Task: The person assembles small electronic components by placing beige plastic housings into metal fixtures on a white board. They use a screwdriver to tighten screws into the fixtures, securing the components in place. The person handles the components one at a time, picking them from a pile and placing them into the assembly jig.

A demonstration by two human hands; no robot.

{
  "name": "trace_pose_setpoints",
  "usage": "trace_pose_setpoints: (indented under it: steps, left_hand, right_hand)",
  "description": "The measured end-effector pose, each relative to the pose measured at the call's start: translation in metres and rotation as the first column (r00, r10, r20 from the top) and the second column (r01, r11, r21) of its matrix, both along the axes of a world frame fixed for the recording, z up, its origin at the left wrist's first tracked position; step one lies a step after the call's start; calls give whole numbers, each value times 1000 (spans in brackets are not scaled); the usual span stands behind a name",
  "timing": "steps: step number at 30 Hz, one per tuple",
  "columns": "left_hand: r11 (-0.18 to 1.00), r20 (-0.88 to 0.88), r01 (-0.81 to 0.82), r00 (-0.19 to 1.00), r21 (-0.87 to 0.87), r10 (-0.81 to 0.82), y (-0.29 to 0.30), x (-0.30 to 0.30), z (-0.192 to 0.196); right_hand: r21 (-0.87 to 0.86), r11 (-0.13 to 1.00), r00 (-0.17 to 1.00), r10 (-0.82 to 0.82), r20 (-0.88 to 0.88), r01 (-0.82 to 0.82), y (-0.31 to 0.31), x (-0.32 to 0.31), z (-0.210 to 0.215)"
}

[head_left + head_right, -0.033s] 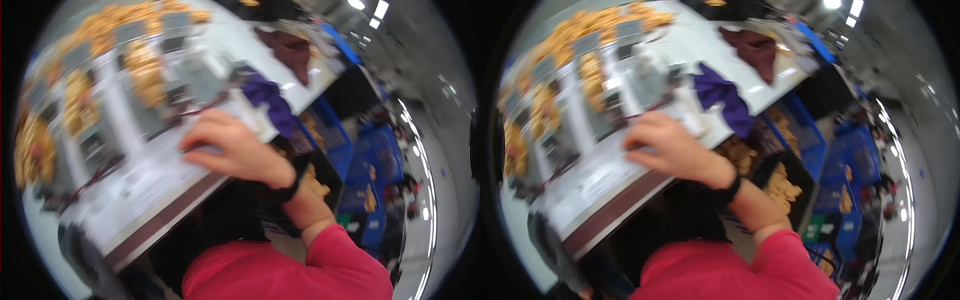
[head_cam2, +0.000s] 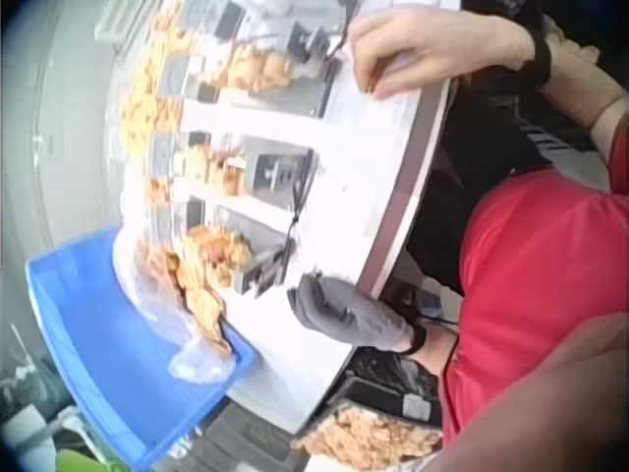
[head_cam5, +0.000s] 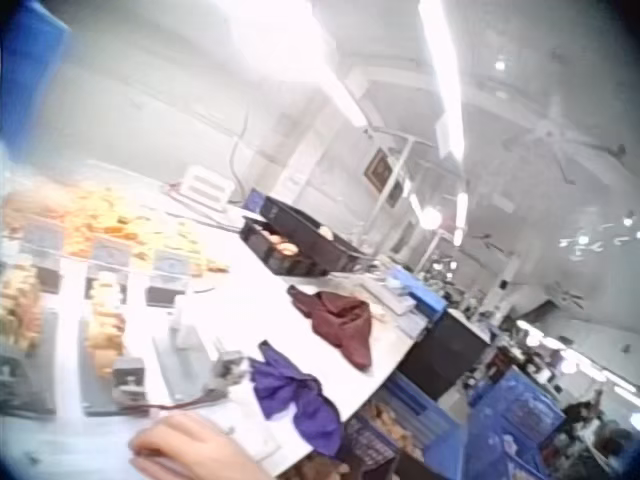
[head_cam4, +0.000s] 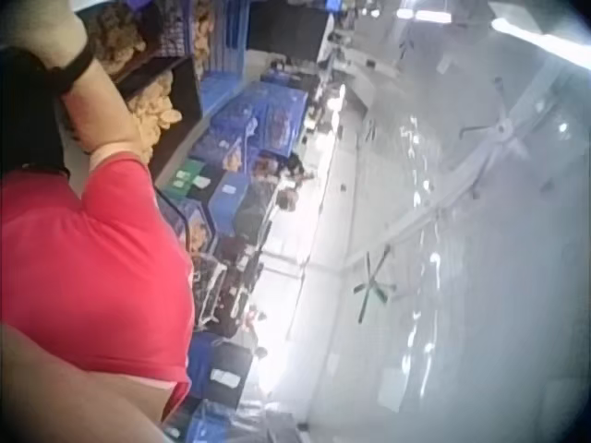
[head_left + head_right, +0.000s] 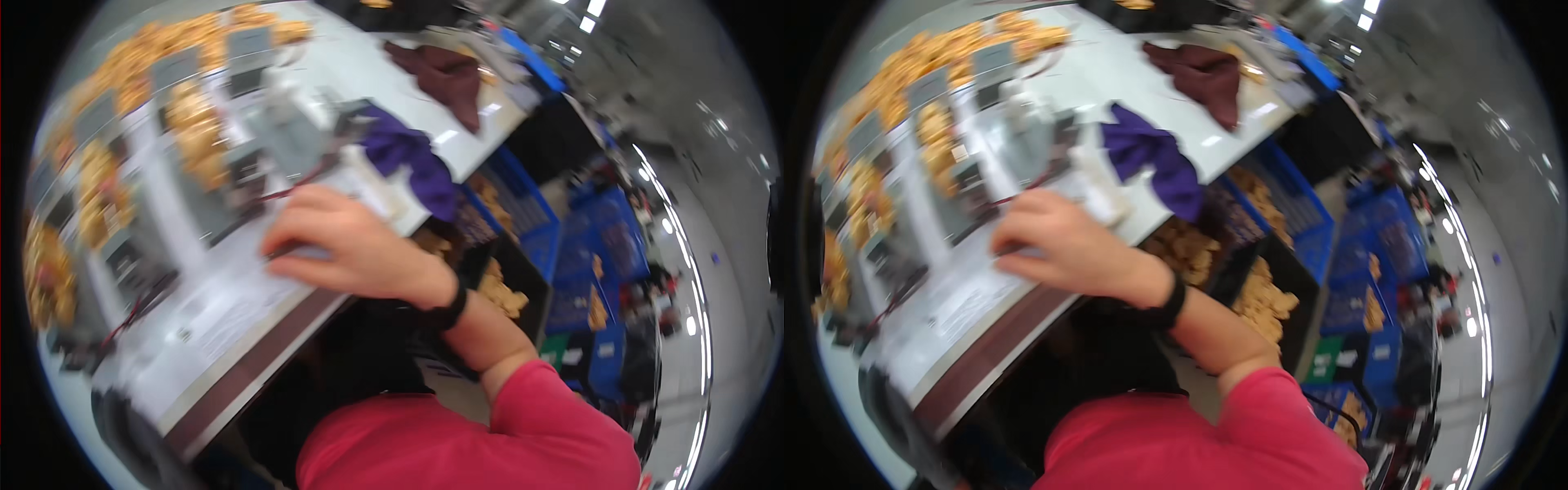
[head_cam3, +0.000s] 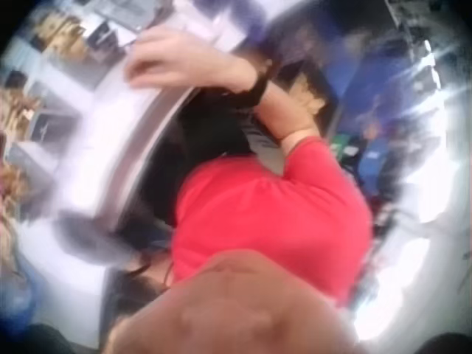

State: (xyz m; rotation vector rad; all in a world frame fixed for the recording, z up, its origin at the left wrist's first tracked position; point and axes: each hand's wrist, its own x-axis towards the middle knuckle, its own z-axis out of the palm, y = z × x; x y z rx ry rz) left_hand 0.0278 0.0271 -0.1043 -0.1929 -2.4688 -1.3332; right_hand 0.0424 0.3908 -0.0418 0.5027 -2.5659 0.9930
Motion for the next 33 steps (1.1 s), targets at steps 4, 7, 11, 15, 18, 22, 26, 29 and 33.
trace_pose_setpoints:
  steps: [4,7,11,15,18,22,26,29,33]
  left_hand:
    - [994,-247,108,963,-16,-109,32,-2,20]
    - [984,-191,120,971,-129,-143,33,-6,26]
    - [987,-190,122,972,-105,-141,25,-10,23]
    - [992,-199,125,973,15,-119,23,-9,18]
    - [979,-232,82,965,-187,-125,29,-10,27]
    - [990,-213,99,970,-98,-118,27,-11,23]
    - [992,-193,120,973,-45,-127,27,-10,22]
    - [992,-189,107,975,-60,-117,29,-10,24]
    - [989,-217,99,969,-108,-121,29,-9,25]
  right_hand:
    - [-84,996,994,-25,-110,16,6,0,-13]
    - [-93,995,988,-48,-149,35,8,1,-20]
    - [-69,997,982,-48,-180,36,4,-1,-21]
    - [-62,997,981,-46,-187,35,0,-2,-19]
    - [-53,998,983,-54,-176,45,2,-1,-17]
    - [-77,996,985,-67,-162,55,1,-3,-21]
    - [-59,997,987,-65,-148,57,1,-3,-18]
    - [-40,998,988,-56,-146,50,2,-1,-15]
    - [-62,996,988,-69,-136,61,-1,-3,-17]
